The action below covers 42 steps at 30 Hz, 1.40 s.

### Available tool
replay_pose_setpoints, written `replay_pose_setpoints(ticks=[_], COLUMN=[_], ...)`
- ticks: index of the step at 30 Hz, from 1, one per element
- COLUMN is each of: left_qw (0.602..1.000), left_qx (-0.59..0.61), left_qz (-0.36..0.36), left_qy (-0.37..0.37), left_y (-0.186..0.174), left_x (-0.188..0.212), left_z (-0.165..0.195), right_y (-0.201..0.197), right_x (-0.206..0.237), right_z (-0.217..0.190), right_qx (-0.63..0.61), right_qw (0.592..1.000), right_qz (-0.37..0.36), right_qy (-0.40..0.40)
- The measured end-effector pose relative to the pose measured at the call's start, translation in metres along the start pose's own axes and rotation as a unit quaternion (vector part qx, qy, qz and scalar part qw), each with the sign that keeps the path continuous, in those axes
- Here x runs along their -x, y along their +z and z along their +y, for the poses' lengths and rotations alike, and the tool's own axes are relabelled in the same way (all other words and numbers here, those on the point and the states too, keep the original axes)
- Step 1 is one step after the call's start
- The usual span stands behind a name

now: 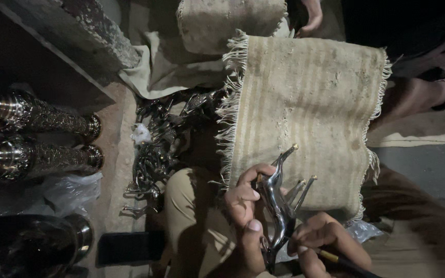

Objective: The person sits on the floor and uses a small brush to apply gold paint to the hooves and antlers of a silver metal deer figurine. They rotate the figurine to reach different areas, then place it into a plastic bag before picking up another figurine to continue painting.

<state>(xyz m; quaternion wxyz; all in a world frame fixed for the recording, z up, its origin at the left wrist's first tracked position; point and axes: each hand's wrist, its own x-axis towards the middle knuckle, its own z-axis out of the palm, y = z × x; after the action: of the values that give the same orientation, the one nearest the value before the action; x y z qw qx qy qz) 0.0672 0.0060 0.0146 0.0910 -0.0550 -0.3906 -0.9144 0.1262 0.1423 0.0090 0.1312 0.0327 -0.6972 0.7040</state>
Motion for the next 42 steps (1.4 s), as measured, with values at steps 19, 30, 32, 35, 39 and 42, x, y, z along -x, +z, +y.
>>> replay_pose_setpoints(ticks=[19, 30, 32, 35, 39, 42], left_qw=[0.998, 0.996, 0.997, 0.985, 0.986, 0.950], left_qx=[0.035, 0.018, 0.001, 0.118, -0.111, -0.289], left_qz=[0.024, 0.046, 0.049, -0.031, 0.055, -0.041], left_qy=[0.035, 0.077, 0.064, 0.118, 0.112, 0.110], left_y=[-0.003, 0.007, 0.014, 0.021, 0.031, 0.028], left_x=[0.006, 0.015, 0.008, -0.021, -0.013, -0.006], left_z=[-0.010, -0.019, -0.009, -0.015, -0.021, -0.016], right_y=[-0.067, -0.008, -0.013, -0.027, -0.034, -0.028], right_x=[0.021, 0.028, 0.031, 0.032, 0.026, 0.024], right_z=[0.074, 0.021, 0.025, 0.029, 0.024, 0.017], right_qx=[-0.075, -0.159, -0.158, -0.199, -0.228, -0.144], right_qw=[0.977, 0.978, 0.979, 0.971, 0.970, 0.974], right_qz=[-0.196, 0.130, 0.128, 0.132, 0.075, 0.176], right_qy=[0.042, 0.028, 0.025, 0.028, -0.035, -0.017])
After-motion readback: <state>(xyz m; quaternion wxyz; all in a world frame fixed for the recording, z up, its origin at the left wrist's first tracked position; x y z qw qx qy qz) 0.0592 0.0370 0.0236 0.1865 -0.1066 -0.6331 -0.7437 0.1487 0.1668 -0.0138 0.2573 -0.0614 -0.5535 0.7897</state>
